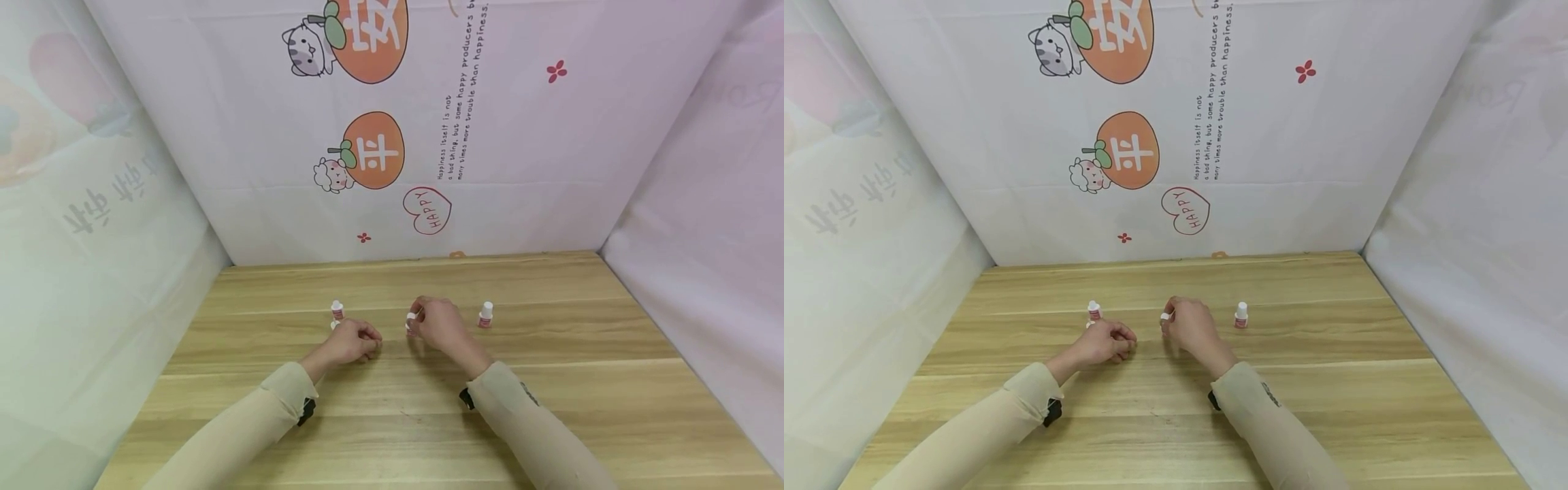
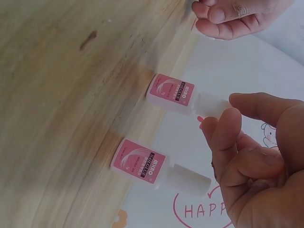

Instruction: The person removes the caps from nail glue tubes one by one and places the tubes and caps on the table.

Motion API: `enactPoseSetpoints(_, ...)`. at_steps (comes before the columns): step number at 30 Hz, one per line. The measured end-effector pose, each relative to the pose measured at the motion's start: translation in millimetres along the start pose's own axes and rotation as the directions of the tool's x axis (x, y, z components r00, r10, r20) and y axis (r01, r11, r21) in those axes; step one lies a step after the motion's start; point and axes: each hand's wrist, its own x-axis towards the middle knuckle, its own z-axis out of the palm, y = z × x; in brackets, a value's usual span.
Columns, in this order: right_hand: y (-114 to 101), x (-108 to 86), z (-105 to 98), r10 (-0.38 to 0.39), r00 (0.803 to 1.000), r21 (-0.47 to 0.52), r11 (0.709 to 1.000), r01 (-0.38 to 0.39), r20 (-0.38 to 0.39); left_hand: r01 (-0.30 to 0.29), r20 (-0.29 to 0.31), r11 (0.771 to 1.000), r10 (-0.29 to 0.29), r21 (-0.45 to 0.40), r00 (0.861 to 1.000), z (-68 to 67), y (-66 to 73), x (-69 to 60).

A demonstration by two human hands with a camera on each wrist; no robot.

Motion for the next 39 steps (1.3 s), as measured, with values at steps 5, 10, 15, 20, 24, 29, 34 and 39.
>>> enactPoseSetpoints(5,-3,-1.1,-1,0.005,1.000,-0.001,1.000,-0.005,0.021,-0.005,-0.013,1.000,0.005,0.021,1.000,1.8,1.1,0.5)
enactPoseSetpoints(10,-4,-1.5,1,-0.008,1.000,-0.012,1.000,0.008,0.012,0.000,-0.016,1.000,0.000,0.024,1.000,1.8,2.6,1.8)
enactPoseSetpoints(15,-7,-1.4,4,-0.023,1.000,-0.006,1.000,0.023,0.014,0.003,-0.007,1.000,-0.003,0.018,1.000,2.9,2.9,2.1)
enactPoseSetpoints(20,-11,-2.5,6,-0.033,0.999,0.009,0.999,0.033,0.037,0.008,0.003,1.000,-0.008,0.015,1.000,3.4,4.5,1.1)
enactPoseSetpoints(24,-14,-3.2,7,-0.040,0.998,0.004,0.999,0.040,0.040,0.015,0.005,1.000,-0.015,0.010,1.000,3.2,5.5,1.2)
enactPoseSetpoints(29,-17,-3.7,10,-0.056,0.998,0.006,0.998,0.056,0.035,0.041,0.011,0.999,-0.041,-0.016,0.999,3.9,4.9,1.7)
enactPoseSetpoints(34,-19,-4.1,12,-0.089,0.996,-0.006,0.996,0.089,0.024,0.053,0.007,0.998,-0.053,-0.037,0.999,5.3,3.4,2.4)
enactPoseSetpoints(39,-21,-3.7,13,-0.104,0.994,-0.015,0.994,0.104,0.026,0.050,0.007,0.997,-0.050,-0.053,0.999,6.2,3.8,3.0)
